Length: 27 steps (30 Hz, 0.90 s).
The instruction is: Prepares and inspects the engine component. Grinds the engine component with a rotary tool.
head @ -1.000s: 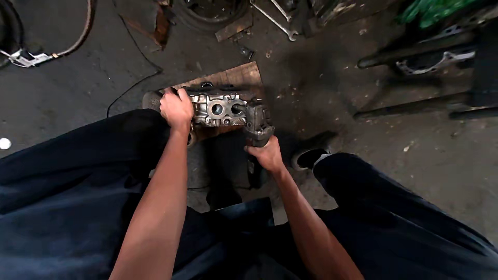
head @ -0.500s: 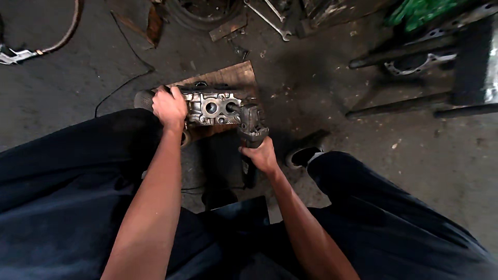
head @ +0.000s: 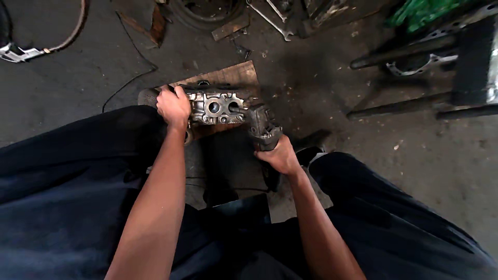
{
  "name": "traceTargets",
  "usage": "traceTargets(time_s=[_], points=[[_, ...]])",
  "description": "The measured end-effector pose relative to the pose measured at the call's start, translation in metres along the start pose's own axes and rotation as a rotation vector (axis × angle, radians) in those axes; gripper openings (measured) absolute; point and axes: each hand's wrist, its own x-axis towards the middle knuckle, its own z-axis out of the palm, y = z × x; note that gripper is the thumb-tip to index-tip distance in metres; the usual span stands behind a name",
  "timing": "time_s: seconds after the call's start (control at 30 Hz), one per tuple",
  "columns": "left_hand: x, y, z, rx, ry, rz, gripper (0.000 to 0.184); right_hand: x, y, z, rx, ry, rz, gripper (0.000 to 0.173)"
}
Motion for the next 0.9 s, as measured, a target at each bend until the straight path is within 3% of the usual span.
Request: traceTargets(time_s=[0.23, 0.43, 0.9], points=[[0.000, 0.003, -0.002, -0.005, -0.021, -0.014, 0.053, -0.003, -0.004, 0.001, -0.097, 0.013, 0.000, 0.061], [0.000, 0.003, -0.004, 0.000, -0.035, -0.017, 0.053, 0.009, -0.014, 0.009, -0.191, -0.006, 0.103, 0.064], [0.002, 0.003, -0.003, 0.014, -0.035, -0.015, 0.053, 0.012, -0.019, 0.010, -0.208, -0.006, 0.115, 0.065]])
